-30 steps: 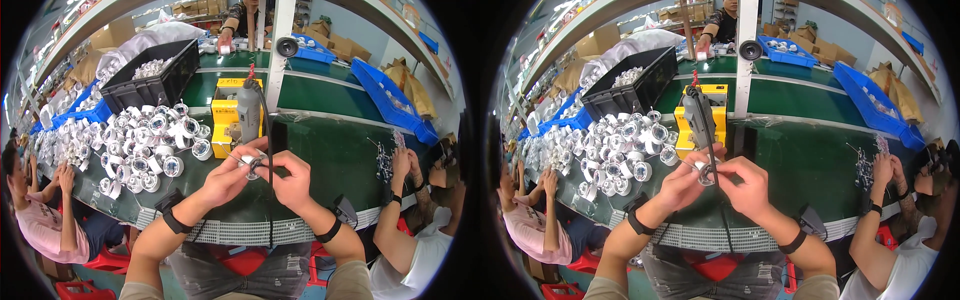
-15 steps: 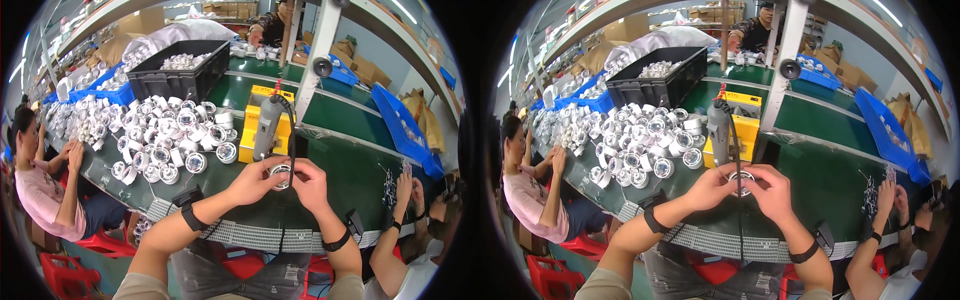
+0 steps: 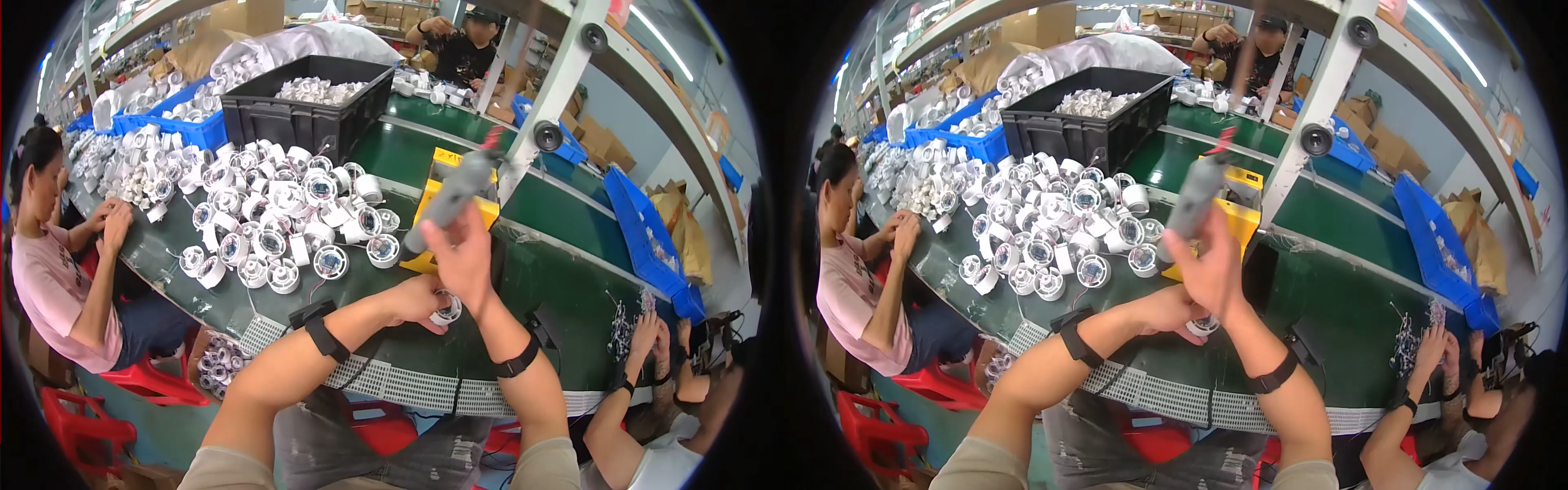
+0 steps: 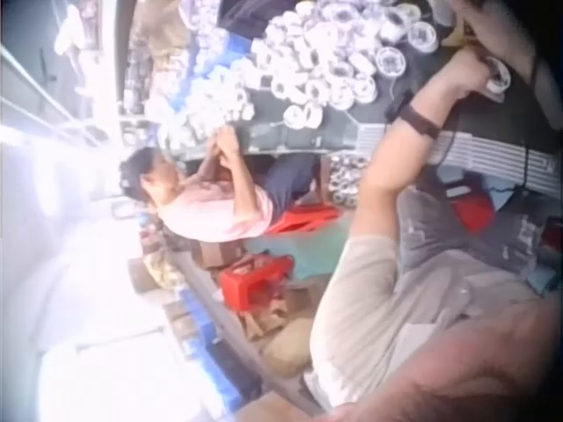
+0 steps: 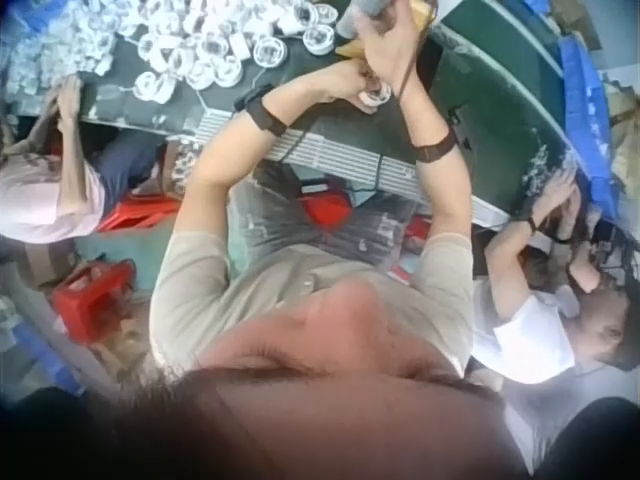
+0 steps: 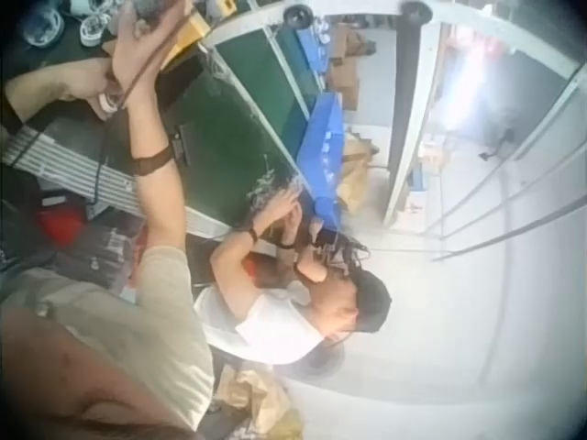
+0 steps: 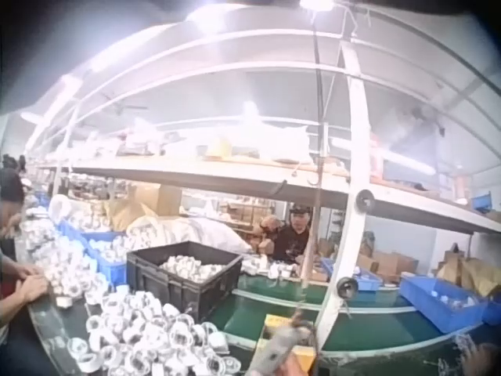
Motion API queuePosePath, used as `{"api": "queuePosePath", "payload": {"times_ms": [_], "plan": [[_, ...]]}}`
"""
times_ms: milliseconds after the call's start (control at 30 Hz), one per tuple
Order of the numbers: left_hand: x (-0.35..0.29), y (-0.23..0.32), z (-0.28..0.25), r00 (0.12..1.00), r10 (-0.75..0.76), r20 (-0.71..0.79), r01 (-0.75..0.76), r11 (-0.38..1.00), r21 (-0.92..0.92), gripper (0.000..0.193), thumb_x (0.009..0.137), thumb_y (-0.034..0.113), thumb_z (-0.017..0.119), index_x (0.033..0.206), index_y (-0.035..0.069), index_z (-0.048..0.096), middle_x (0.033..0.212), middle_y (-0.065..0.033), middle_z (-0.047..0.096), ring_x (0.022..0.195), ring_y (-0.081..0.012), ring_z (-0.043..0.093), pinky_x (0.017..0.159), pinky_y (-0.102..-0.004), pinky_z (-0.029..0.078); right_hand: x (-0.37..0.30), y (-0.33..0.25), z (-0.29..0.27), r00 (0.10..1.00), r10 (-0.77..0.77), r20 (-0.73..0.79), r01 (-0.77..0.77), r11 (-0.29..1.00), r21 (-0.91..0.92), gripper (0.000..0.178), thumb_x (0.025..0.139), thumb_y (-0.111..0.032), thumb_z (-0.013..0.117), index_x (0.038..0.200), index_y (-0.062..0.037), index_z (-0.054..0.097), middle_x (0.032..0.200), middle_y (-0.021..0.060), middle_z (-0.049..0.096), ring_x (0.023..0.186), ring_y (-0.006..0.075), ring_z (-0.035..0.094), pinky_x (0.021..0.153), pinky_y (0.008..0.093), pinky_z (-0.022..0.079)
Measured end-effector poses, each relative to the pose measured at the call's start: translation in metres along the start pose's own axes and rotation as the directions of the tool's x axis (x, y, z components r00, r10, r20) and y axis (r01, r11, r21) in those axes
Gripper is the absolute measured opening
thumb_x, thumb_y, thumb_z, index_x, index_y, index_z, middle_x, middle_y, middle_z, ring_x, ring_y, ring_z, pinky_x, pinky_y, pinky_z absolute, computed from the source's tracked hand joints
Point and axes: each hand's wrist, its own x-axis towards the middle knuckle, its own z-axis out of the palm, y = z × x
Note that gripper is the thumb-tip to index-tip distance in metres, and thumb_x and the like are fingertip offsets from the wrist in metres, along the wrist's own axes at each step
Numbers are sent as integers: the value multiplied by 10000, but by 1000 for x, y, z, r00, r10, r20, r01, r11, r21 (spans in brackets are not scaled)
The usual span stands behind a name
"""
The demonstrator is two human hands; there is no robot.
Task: The person picks up a white plastic housing and a circuit board with wires, threads the wires through the housing, and places the assembly into a yellow machine. They then apply a handheld tool to the unit before setting the completed component onto the workbench.
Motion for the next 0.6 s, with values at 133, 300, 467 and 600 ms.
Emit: {"api": "queuePosePath", "payload": {"times_ms": [133, 300, 467, 600], "plan": [[6, -9, -2, 998, -28, -57, 26, 999, -28, 306, 942, 55, 452, 1213, -71, 518, 1067, -178, 599, 849, -266, 662, 689, -358, 616, 14, -14, 3, 919, -113, -378, 256, 899, 355, 483, 965, -164, 424, 1402, -42, 259, 806, 81, 509, 613, 163, 542, 564, 323, 492], [3, 1, -6, 986, -85, -144, 76, 995, -65, 290, 959, 72, 445, 1206, -65, 514, 1038, -148, 604, 864, -228, 651, 717, -344, 611, 31, -6, -1, 852, -84, -516, 238, 941, 240, 427, 970, -194, 452, 1343, -37, 315, 674, 67, 471, 469, 136, 463, 430, 288, 413], [4, 4, -8, 981, -114, -154, 103, 992, -79, 291, 959, 72, 437, 1204, -65, 515, 1035, -152, 603, 866, -233, 653, 714, -344, 612, 32, -2, 0, 843, -109, -527, 227, 960, 164, 353, 970, -191, 470, 1259, -22, 358, 648, 58, 458, 460, 130, 457, 418, 278, 404], [9, -1, -13, 982, -112, -150, 93, 987, -131, 303, 943, 62, 439, 1211, -55, 517, 1036, -182, 612, 812, -273, 670, 670, -356, 616, 31, 3, 0, 849, -124, -513, 221, 966, 132, 352, 970, -193, 472, 1253, -17, 358, 649, 60, 459, 462, 131, 461, 420, 277, 408]]}}
